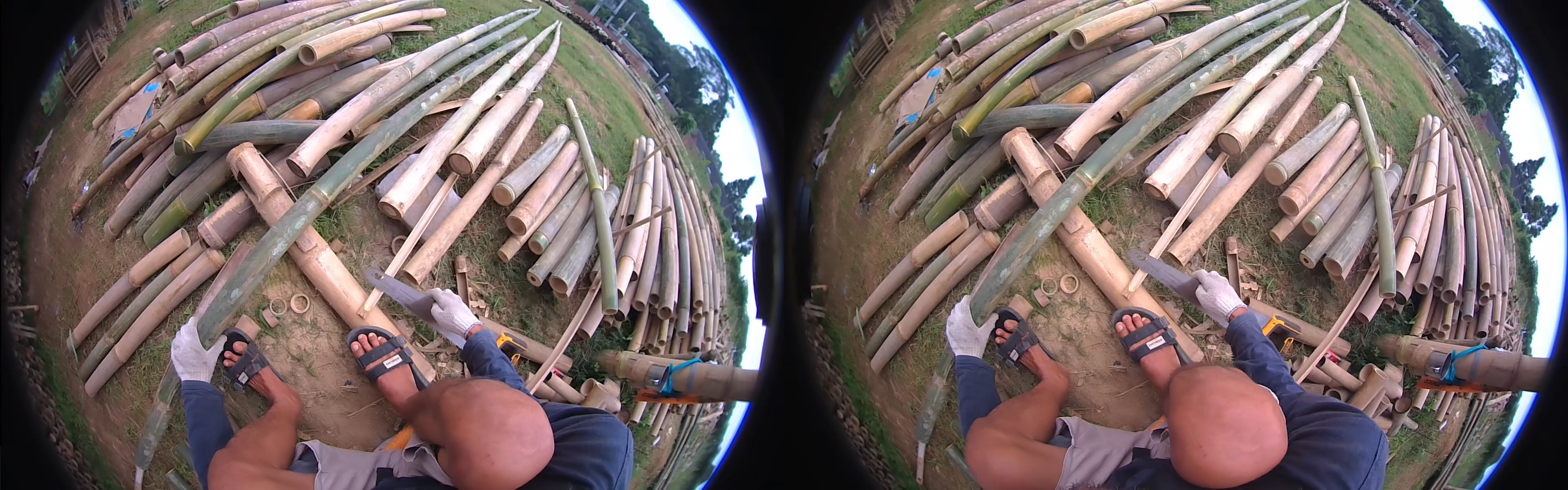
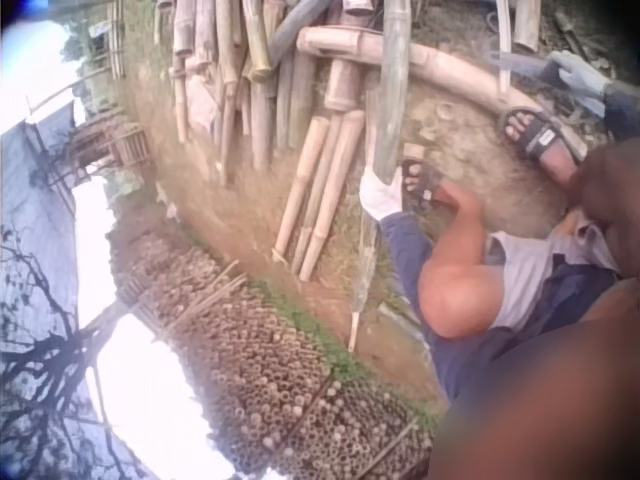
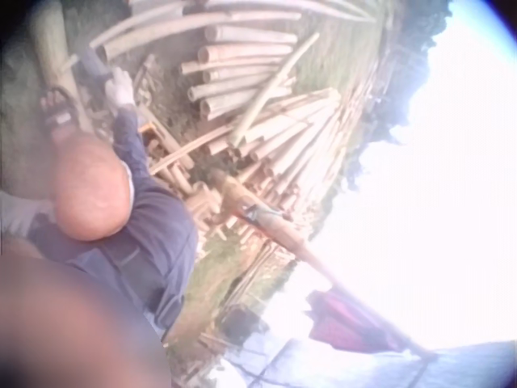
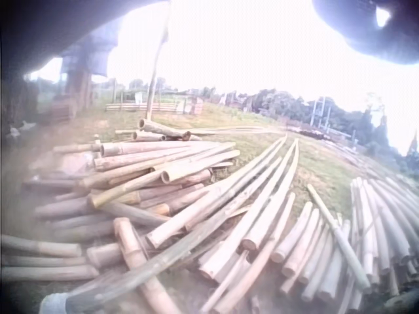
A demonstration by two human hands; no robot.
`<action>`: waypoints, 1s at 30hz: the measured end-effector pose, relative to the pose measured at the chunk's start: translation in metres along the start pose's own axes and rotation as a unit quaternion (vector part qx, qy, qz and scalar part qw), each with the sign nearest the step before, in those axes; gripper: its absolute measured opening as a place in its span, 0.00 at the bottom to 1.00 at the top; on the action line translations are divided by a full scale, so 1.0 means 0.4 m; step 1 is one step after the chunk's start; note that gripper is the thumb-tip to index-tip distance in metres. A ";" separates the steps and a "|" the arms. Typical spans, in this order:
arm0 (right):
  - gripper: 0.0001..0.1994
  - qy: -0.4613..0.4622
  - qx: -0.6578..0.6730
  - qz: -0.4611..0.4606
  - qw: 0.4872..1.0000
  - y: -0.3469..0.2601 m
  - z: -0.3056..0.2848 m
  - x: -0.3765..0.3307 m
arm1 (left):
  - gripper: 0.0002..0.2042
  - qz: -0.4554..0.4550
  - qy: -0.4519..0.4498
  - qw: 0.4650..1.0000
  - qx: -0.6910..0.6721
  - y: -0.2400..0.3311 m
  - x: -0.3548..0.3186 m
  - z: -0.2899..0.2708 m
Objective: The person selects bamboo poles from a large outdoor pile, positions them on a makeshift sawhorse, and cuts them into shorter sections using a hand saw. The person repeatedly picks up poles, aligns them, saws through them, and sets the cut pieces aside.
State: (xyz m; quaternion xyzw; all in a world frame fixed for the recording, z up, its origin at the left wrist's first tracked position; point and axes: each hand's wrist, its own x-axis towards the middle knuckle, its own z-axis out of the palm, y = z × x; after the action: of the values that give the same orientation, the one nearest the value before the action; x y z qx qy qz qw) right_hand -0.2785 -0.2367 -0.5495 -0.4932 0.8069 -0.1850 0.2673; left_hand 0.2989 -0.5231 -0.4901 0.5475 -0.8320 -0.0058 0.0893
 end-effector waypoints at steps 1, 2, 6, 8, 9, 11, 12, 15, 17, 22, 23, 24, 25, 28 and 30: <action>0.20 0.015 0.009 -0.011 1.000 0.005 0.006 0.001 | 0.44 0.036 0.036 0.999 0.009 -0.026 -0.011 0.009; 0.20 0.016 -0.008 -0.009 1.000 0.012 0.007 0.002 | 0.44 0.044 0.050 0.997 0.025 -0.056 -0.041 0.007; 0.29 -0.022 0.019 -0.016 0.999 0.030 0.016 -0.012 | 0.38 -0.008 0.072 0.991 0.115 -0.147 -0.241 -0.047; 0.19 0.026 -0.028 -0.083 0.996 0.035 0.025 -0.007 | 0.35 -0.078 0.004 0.991 0.113 -0.172 -0.299 -0.104; 0.19 0.021 -0.047 -0.065 0.997 0.036 0.031 0.000 | 0.33 -0.100 -0.021 0.989 0.103 -0.177 -0.305 -0.126; 0.21 -0.003 -0.075 -0.045 0.996 0.039 0.036 0.010 | 0.36 -0.126 -0.121 0.984 0.041 -0.195 -0.304 -0.186; 0.21 0.005 -0.061 -0.060 0.996 0.038 0.040 0.014 | 0.38 -0.131 -0.169 0.977 0.002 -0.201 -0.289 -0.203; 0.21 0.004 -0.052 -0.054 0.997 0.038 0.041 0.018 | 0.34 -0.127 -0.112 0.979 -0.116 -0.224 -0.205 -0.210; 0.22 -0.004 -0.064 -0.052 0.997 0.038 0.038 0.019 | 0.29 -0.188 -0.122 0.954 -0.200 -0.250 -0.093 -0.151; 0.24 0.012 -0.067 -0.071 0.995 0.044 0.038 0.014 | 0.32 -0.204 -0.278 0.938 0.043 -0.294 0.076 0.039; 0.24 0.011 -0.068 -0.062 0.996 0.045 0.036 0.014 | 0.33 -0.202 -0.288 0.935 0.048 -0.301 0.072 0.065; 0.24 0.014 -0.077 -0.035 0.996 0.045 0.036 0.011 | 0.34 -0.231 -0.313 0.921 0.028 -0.304 0.071 0.088; 0.24 0.004 -0.040 -0.032 0.999 0.046 0.029 0.010 | 0.34 -0.241 -0.315 0.918 0.018 -0.307 0.064 0.103; 0.24 0.001 0.028 -0.075 0.997 0.025 0.001 0.022 | 0.24 -0.220 -0.306 0.922 0.091 -0.312 0.067 0.129; 0.24 -0.016 0.051 -0.050 0.997 -0.012 -0.025 0.042 | 0.19 -0.190 -0.319 0.919 0.133 -0.312 0.073 0.138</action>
State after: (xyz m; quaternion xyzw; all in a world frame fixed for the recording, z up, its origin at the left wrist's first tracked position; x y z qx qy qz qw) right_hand -0.2875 -0.2535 -0.5431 -0.5218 0.7663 -0.2313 0.2950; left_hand 0.3927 -0.6046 -0.5538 0.6710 -0.6902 -0.0862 -0.2568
